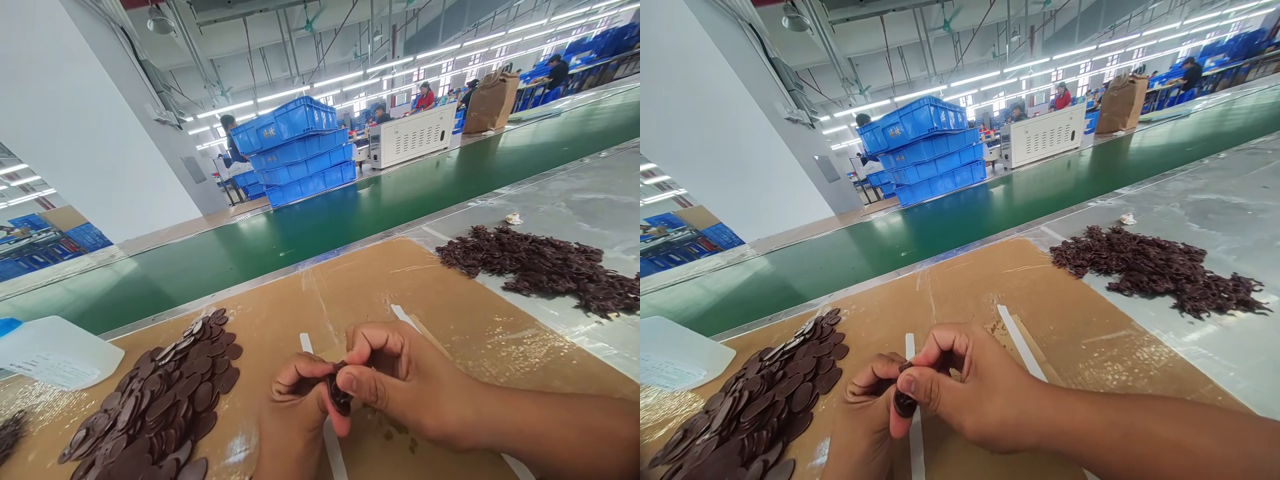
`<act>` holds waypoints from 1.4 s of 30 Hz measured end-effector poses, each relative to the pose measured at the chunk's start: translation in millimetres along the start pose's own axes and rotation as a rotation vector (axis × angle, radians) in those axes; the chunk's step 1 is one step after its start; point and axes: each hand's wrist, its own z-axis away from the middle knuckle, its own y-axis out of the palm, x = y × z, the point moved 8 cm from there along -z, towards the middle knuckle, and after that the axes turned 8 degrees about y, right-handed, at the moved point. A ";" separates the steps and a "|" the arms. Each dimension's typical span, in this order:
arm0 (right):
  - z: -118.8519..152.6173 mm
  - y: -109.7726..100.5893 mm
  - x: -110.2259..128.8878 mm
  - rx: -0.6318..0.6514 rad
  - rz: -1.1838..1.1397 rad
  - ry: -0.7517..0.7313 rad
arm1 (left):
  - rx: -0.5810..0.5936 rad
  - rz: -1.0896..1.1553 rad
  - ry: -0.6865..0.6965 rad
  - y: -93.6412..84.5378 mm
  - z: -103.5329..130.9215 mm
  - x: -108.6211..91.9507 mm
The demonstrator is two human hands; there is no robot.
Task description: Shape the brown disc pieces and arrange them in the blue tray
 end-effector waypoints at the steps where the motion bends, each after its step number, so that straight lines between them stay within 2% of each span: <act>1: -0.1 0.6 0.2 0.010 -0.003 -0.004 | -0.004 0.008 -0.004 0.1 0.6 0.1; 15: 0.9 2.0 0.2 0.027 -0.018 -0.002 | -0.034 -0.044 0.013 -2.1 3.3 -1.8; 27: 0.2 1.4 1.7 0.040 -0.030 -0.039 | 0.036 0.022 0.035 3.4 2.7 -3.3; 42: 1.1 0.8 1.9 0.022 0.004 -0.031 | 0.052 0.036 0.031 2.8 3.9 2.2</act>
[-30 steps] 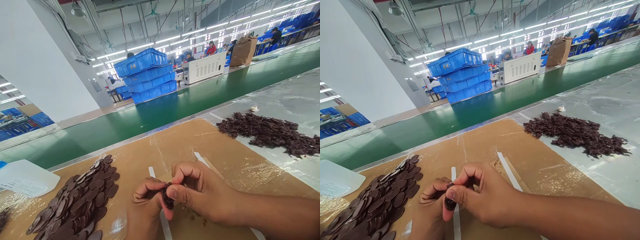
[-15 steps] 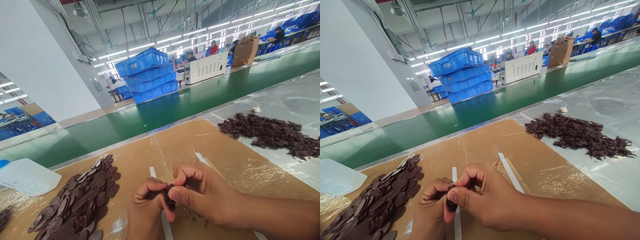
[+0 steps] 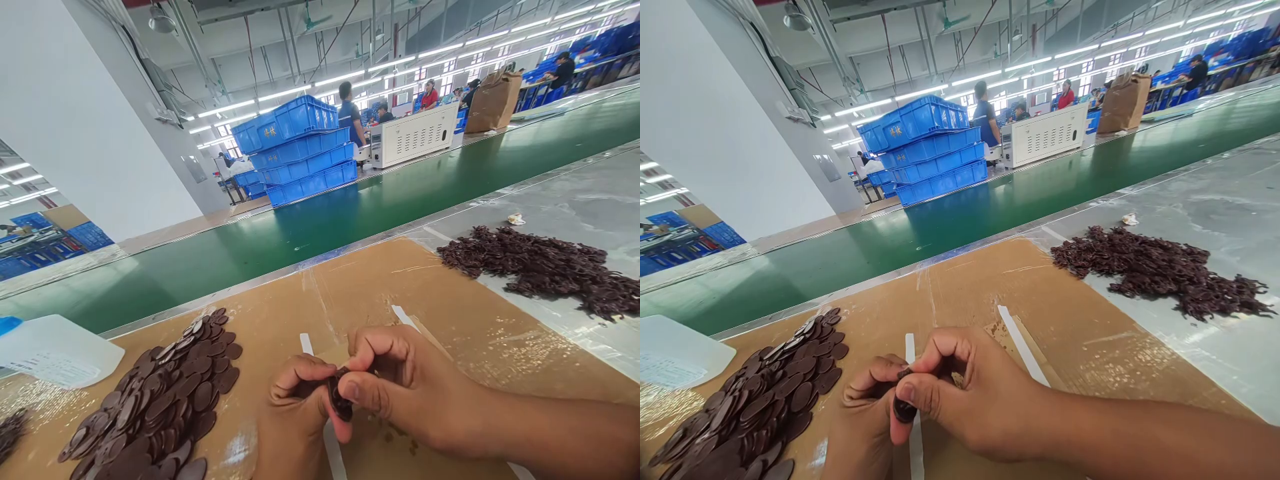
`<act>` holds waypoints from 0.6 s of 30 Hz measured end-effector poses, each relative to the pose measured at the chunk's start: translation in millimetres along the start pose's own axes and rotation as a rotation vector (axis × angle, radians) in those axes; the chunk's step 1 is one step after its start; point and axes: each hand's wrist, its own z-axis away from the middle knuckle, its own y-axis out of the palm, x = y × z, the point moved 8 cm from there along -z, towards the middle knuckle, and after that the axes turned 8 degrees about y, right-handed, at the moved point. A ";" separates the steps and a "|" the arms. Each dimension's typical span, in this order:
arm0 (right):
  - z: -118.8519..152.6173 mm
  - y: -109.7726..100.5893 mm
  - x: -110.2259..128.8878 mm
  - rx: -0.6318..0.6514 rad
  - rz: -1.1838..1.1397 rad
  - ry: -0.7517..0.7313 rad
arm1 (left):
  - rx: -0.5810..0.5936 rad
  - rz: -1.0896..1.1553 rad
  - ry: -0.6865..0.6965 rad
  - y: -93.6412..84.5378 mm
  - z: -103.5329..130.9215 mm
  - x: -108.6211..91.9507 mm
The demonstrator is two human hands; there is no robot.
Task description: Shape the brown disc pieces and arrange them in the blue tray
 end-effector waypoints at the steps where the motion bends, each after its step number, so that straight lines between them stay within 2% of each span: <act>1: -0.1 0.0 0.1 0.002 -0.007 -0.001 | 0.000 0.002 -0.001 0.1 0.0 0.2; 11: 0.0 1.1 -0.7 0.004 -0.010 0.014 | 0.004 -0.001 0.014 -1.3 -1.1 0.3; 18: -0.9 -0.2 -0.3 0.001 -0.007 0.002 | -0.042 -0.032 -0.002 -5.6 -1.6 0.5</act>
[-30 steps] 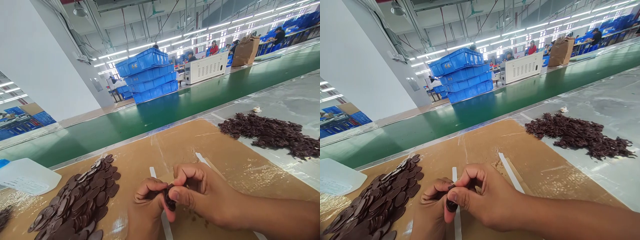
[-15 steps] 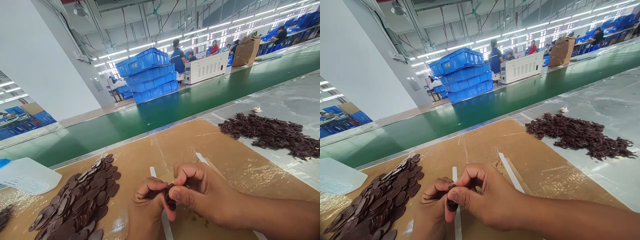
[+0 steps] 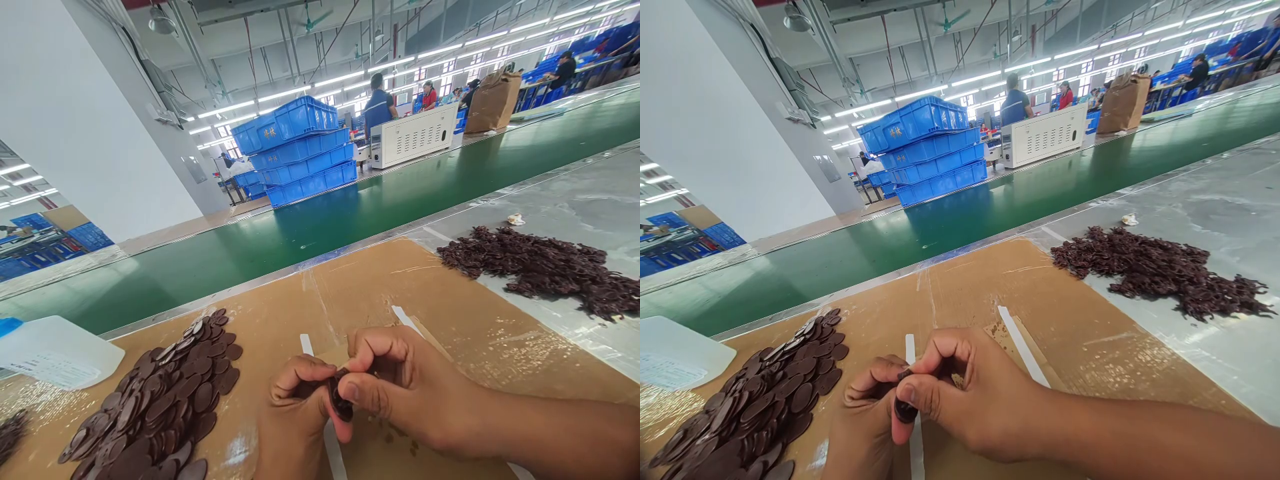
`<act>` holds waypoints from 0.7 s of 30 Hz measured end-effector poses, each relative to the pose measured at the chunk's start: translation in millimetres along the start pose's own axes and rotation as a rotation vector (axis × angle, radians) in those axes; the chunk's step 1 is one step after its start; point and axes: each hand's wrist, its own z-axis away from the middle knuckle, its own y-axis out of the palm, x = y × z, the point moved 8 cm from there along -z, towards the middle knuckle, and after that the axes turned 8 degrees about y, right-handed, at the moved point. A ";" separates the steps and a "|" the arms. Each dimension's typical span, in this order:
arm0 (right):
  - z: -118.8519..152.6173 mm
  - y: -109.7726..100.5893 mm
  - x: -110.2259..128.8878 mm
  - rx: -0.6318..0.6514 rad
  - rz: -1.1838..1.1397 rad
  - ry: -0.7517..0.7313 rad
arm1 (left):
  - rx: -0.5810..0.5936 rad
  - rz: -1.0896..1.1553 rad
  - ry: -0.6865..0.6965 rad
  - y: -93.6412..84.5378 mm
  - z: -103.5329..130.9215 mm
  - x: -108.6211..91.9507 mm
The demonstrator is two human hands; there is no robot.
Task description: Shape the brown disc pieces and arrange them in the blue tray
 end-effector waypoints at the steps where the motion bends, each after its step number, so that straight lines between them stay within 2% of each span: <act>1: -0.1 0.2 0.0 0.002 -0.003 0.002 | -0.010 -0.014 -0.001 -1.1 -0.3 -0.3; 5: 0.4 1.1 0.2 0.004 -0.005 0.012 | -0.001 -0.014 -0.019 -0.3 -0.1 0.6; 12: 1.7 -0.9 -1.9 -0.024 0.016 0.035 | 0.032 -0.020 0.027 1.4 0.0 -1.0; 21: 0.3 -1.5 -2.7 -0.015 0.026 0.027 | 0.038 -0.036 -0.010 1.5 0.7 0.8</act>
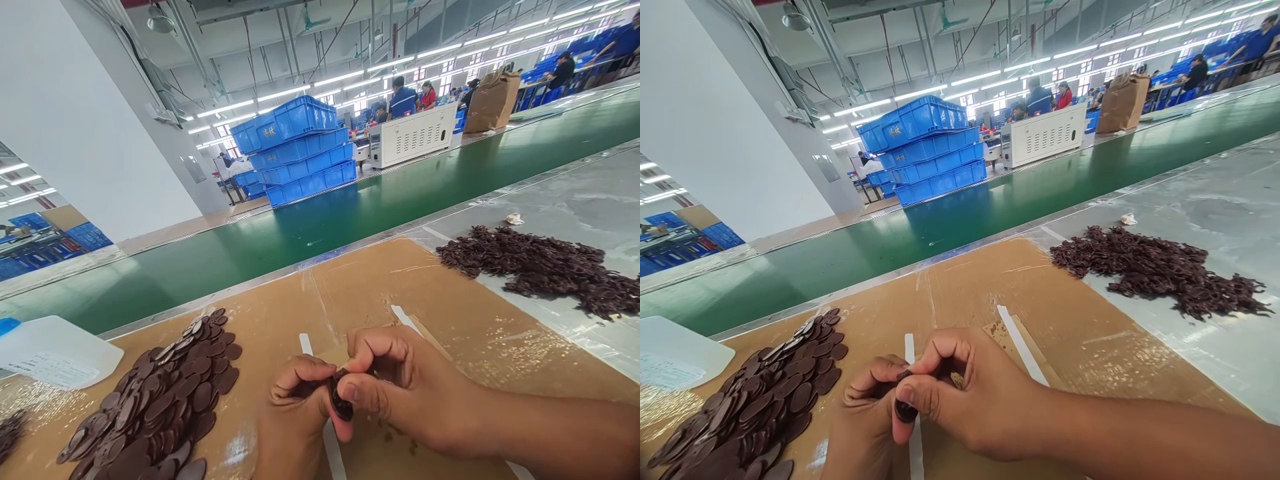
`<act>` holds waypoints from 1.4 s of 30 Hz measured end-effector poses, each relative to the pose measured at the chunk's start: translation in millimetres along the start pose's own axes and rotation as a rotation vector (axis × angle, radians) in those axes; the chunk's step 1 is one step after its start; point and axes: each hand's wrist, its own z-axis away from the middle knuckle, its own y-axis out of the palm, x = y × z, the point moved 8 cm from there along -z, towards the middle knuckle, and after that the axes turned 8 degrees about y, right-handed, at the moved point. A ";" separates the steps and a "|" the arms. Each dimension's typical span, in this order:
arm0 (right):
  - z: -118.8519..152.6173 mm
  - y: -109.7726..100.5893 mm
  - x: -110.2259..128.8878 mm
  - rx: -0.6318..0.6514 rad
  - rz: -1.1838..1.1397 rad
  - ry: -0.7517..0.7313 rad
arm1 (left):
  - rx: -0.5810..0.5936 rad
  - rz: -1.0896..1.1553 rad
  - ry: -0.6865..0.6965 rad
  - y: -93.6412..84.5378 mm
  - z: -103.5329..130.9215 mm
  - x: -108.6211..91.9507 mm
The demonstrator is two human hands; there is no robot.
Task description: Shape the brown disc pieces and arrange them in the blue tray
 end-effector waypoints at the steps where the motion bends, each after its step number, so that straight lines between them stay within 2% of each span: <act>1: 0.1 0.2 0.2 0.002 0.000 -0.002 | 0.001 0.006 -0.002 0.6 0.1 -0.2; 7: 1.3 1.8 0.9 0.010 -0.009 0.004 | -0.039 0.018 0.008 0.0 0.1 -1.5; 24: 2.2 0.8 3.1 -0.008 0.029 0.003 | -0.052 0.032 0.006 0.1 0.8 -3.8; 29: 3.0 -1.0 5.1 -0.052 0.144 0.047 | -0.052 0.005 0.021 -1.2 -0.1 -5.7; 35: 1.8 -6.5 7.2 -0.108 0.182 0.074 | 0.003 0.011 -0.067 4.4 3.2 -2.4; 42: 1.8 -15.9 -1.3 -0.102 0.115 0.068 | -0.029 -0.044 -0.084 2.5 1.3 -4.0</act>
